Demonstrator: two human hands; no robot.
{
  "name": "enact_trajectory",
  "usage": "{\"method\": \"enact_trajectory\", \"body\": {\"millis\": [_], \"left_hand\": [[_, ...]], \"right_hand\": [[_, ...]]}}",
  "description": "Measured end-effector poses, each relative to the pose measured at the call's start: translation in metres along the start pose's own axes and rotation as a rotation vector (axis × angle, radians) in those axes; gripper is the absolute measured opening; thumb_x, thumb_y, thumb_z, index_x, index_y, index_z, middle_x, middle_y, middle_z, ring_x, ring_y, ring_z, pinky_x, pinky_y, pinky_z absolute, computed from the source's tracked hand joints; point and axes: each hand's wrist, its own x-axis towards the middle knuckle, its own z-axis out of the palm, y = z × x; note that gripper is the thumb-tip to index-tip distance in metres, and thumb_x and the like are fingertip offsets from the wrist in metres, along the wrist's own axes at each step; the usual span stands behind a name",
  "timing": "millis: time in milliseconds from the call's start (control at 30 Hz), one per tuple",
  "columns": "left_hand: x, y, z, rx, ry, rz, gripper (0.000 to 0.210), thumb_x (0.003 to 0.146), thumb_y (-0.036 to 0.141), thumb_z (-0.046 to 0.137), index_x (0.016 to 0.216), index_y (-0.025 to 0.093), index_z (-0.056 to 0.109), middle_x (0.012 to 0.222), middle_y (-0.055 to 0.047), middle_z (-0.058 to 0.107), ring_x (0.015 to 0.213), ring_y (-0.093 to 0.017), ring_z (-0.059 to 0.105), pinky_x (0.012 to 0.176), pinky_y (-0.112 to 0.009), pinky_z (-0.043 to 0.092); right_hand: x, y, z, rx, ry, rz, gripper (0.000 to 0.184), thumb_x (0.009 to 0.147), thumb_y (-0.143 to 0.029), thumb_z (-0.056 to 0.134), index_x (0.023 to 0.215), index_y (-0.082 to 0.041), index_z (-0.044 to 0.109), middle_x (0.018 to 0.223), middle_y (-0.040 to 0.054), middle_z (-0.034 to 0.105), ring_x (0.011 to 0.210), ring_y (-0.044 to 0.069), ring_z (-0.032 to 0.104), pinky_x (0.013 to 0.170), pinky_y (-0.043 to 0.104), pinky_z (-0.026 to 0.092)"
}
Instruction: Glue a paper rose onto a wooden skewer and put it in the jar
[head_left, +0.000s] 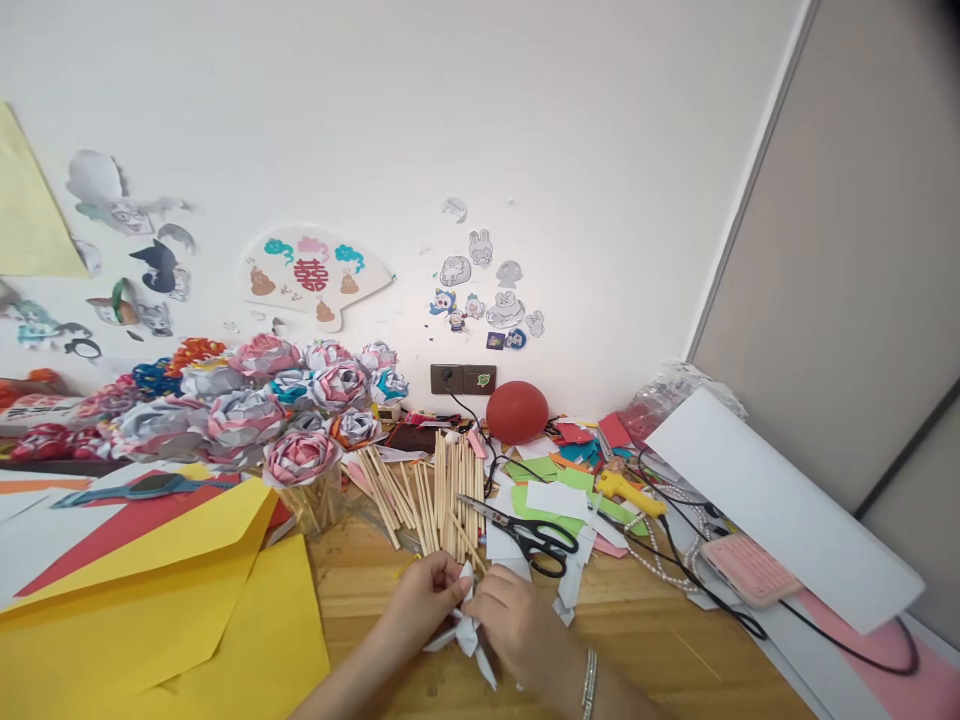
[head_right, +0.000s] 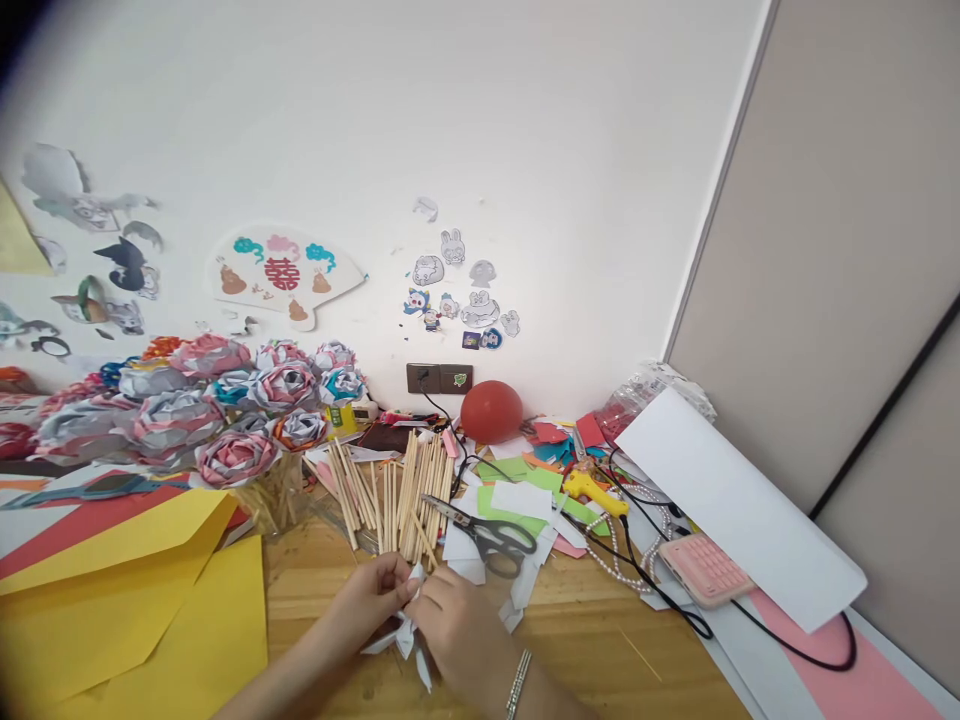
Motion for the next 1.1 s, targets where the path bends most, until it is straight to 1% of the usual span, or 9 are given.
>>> {"method": "enact_trajectory", "body": {"millis": [133, 267, 367, 433, 600, 767, 900, 1000, 1100], "left_hand": [[0.001, -0.002, 0.000, -0.013, -0.001, -0.005, 0.044, 0.054, 0.058, 0.062, 0.057, 0.018, 0.044, 0.048, 0.008, 0.040, 0.047, -0.009, 0.036, 0.047, -0.021, 0.029], [0.002, -0.004, 0.000, -0.033, -0.006, -0.012, 0.040, 0.053, 0.052, 0.066, 0.057, 0.017, 0.046, 0.050, 0.007, 0.044, 0.049, -0.009, 0.039, 0.048, -0.021, 0.030], [0.003, -0.005, 0.001, -0.053, -0.006, -0.019, 0.038, 0.053, 0.050, 0.068, 0.057, 0.017, 0.048, 0.049, 0.007, 0.046, 0.048, -0.010, 0.040, 0.048, -0.021, 0.030], [0.003, -0.006, 0.001, -0.071, 0.001, -0.024, 0.039, 0.052, 0.049, 0.069, 0.056, 0.017, 0.048, 0.046, 0.007, 0.045, 0.047, -0.009, 0.039, 0.047, -0.021, 0.029], [0.003, -0.009, 0.002, -0.168, 0.019, -0.041, 0.043, 0.047, 0.049, 0.073, 0.054, 0.015, 0.049, 0.045, 0.008, 0.044, 0.044, -0.008, 0.037, 0.045, -0.020, 0.027], [0.003, -0.005, 0.001, -0.370, 0.024, -0.060, 0.047, 0.053, 0.059, 0.067, 0.064, 0.017, 0.048, 0.050, 0.006, 0.050, 0.044, -0.009, 0.046, 0.047, -0.022, 0.039], [0.003, 0.002, -0.004, -0.500, 0.093, -0.029, 0.043, 0.058, 0.055, 0.067, 0.070, 0.019, 0.047, 0.060, 0.005, 0.055, 0.054, -0.010, 0.055, 0.056, -0.023, 0.047], [0.002, 0.008, -0.007, -0.537, 0.121, -0.013, 0.041, 0.057, 0.053, 0.070, 0.070, 0.020, 0.049, 0.065, 0.004, 0.058, 0.062, -0.011, 0.058, 0.063, -0.024, 0.049], [-0.002, 0.013, -0.007, -0.492, 0.089, 0.053, 0.038, 0.060, 0.052, 0.069, 0.068, 0.019, 0.050, 0.062, 0.004, 0.059, 0.062, -0.014, 0.060, 0.065, -0.027, 0.049]], "right_hand": [[0.002, 0.000, -0.011, -0.086, -0.070, -0.177, 0.030, 0.089, -0.010, 0.031, 0.080, -0.015, 0.059, 0.068, 0.0056, 0.055, 0.064, 0.017, 0.045, 0.056, 0.028, 0.040], [0.002, -0.001, -0.016, 0.100, -0.116, 0.027, 0.021, 0.083, -0.010, 0.042, 0.097, -0.016, 0.057, 0.084, 0.0062, 0.059, 0.081, 0.018, 0.049, 0.070, 0.028, 0.044], [0.001, 0.000, -0.012, 0.147, -0.132, 0.126, 0.019, 0.079, -0.011, 0.050, 0.095, -0.018, 0.057, 0.086, 0.0045, 0.059, 0.085, 0.018, 0.049, 0.075, 0.028, 0.044], [0.001, 0.001, -0.009, 0.078, -0.126, 0.045, 0.013, 0.082, -0.011, 0.047, 0.084, -0.017, 0.059, 0.078, 0.0049, 0.059, 0.078, 0.018, 0.050, 0.068, 0.027, 0.044], [0.005, 0.002, -0.012, -0.076, -0.107, -0.182, 0.029, 0.089, -0.009, 0.033, 0.078, -0.015, 0.059, 0.068, 0.0063, 0.058, 0.065, 0.017, 0.047, 0.057, 0.027, 0.041], [0.007, 0.010, -0.030, 0.193, 0.052, 0.107, 0.018, 0.083, -0.020, 0.052, 0.100, -0.018, 0.057, 0.091, 0.0065, 0.061, 0.084, 0.019, 0.051, 0.075, 0.032, 0.044], [0.007, 0.019, -0.038, 0.303, 0.292, 0.459, 0.014, 0.084, -0.025, 0.048, 0.091, -0.018, 0.058, 0.085, 0.0065, 0.061, 0.081, 0.019, 0.054, 0.074, 0.033, 0.044], [0.009, 0.020, -0.033, 0.518, 0.251, 0.719, 0.016, 0.080, -0.031, 0.052, 0.080, -0.017, 0.059, 0.077, 0.0053, 0.062, 0.071, 0.018, 0.057, 0.066, 0.029, 0.045], [0.011, 0.020, -0.024, 0.744, 0.215, 0.820, 0.017, 0.075, -0.033, 0.056, 0.074, -0.016, 0.057, 0.070, 0.0032, 0.061, 0.065, 0.016, 0.057, 0.061, 0.027, 0.045]]}}
